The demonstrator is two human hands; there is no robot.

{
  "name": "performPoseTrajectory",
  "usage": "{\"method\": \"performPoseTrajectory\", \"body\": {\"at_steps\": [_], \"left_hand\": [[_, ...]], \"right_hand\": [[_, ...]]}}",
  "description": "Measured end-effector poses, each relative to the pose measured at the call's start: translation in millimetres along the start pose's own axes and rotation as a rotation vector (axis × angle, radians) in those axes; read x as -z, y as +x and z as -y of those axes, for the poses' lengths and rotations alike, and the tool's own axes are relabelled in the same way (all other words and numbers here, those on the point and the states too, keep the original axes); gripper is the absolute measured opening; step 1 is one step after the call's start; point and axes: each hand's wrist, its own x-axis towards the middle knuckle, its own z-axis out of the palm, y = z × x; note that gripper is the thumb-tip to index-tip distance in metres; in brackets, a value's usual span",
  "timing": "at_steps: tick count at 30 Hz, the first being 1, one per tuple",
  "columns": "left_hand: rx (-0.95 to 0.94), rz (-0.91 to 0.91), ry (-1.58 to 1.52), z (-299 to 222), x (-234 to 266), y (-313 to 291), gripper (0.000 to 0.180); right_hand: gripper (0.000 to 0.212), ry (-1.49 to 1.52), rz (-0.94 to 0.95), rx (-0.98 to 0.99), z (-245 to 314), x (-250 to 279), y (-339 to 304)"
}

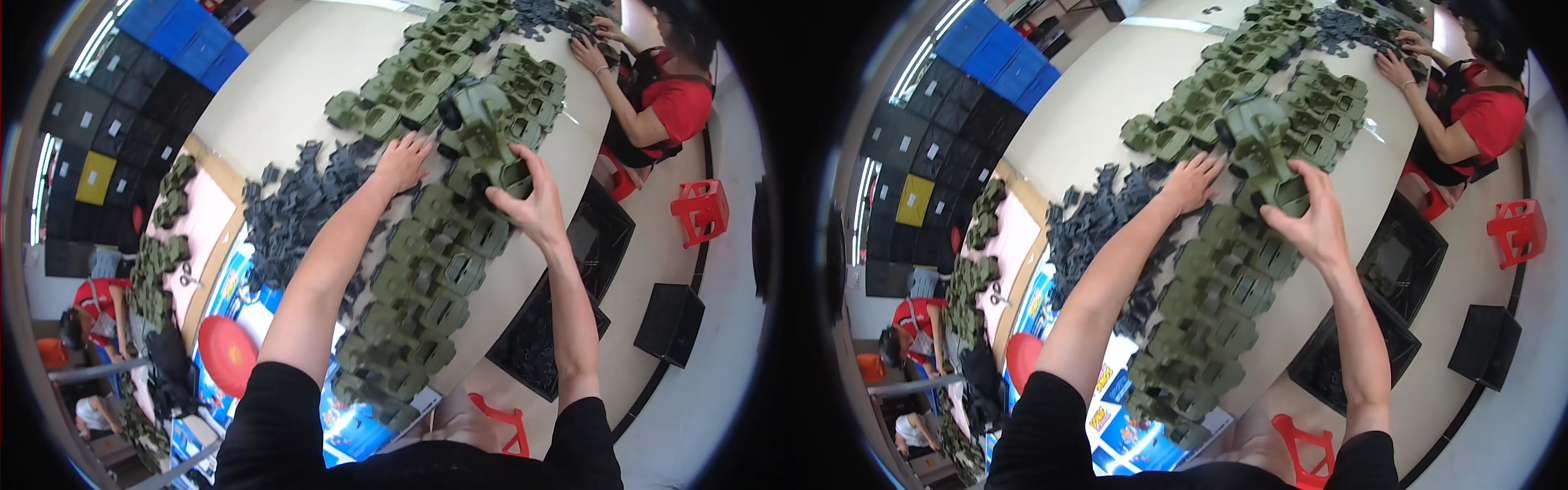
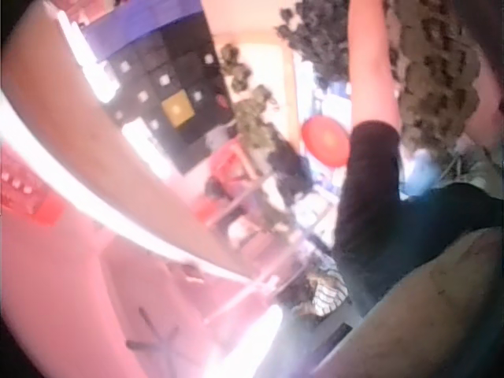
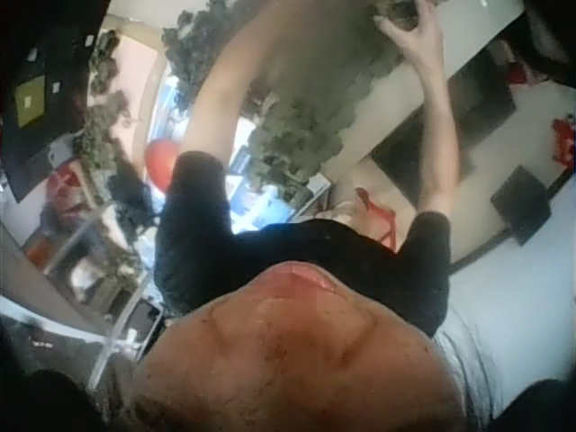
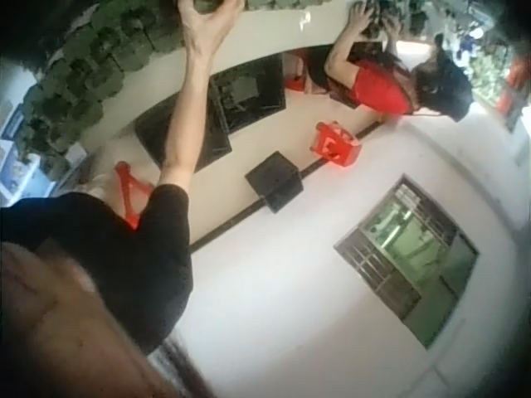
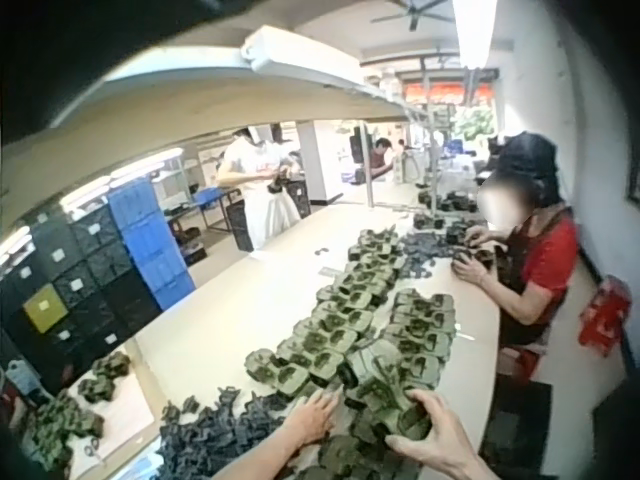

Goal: The person assembles green plastic toy vehicles by hand, attaching black wheels to the chassis and placing the completed units on a table. The workspace contains numerous unassembled parts and packaging materials.

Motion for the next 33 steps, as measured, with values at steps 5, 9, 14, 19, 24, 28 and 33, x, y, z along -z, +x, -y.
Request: {"method": "performPoseTrajectory", "body": {"at_steps": [5, 9, 14, 19, 24, 28, 33], "left_hand": [[0.044, 0.192, -0.133, 0.3, -6.0, -7.7, 0.038], [0.129, 0.214, -0.079, 4.2, 0.3, -34.2, 0.037], [0.212, 0.313, -0.05, -3.9, 15.1, -62.7, 0.036], [0.426, 0.244, -0.161, -4.8, 12.4, -74.8, 0.034], [0.769, -0.002, 0.005, 42.3, 22.0, -38.0, 0.044], [0.82, 0.23, -0.103, 74.8, -7.2, -40.1, 0.05], [0.826, 0.484, -0.156, 73.2, -4.0, -69.7, 0.048]], "right_hand": [[0.067, 0.014, 0.046, -0.031, -5.4, -0.1, 5.3], [0.068, -0.004, 0.071, 0.002, -4.9, -13.7, 13.0], [0.069, 0.012, 0.134, 0.026, 11.4, -35.1, 25.7], [0.07, 0.01, 0.144, 0.029, 18.7, -46.2, 31.6], [0.07, 0.033, 0.135, -0.002, 22.5, -45.3, 30.4], [0.07, 0.0, 0.136, 0.022, 20.9, -49.4, 31.0], [0.071, 0.065, 0.226, 0.019, 23.7, -74.4, 45.4]]}}
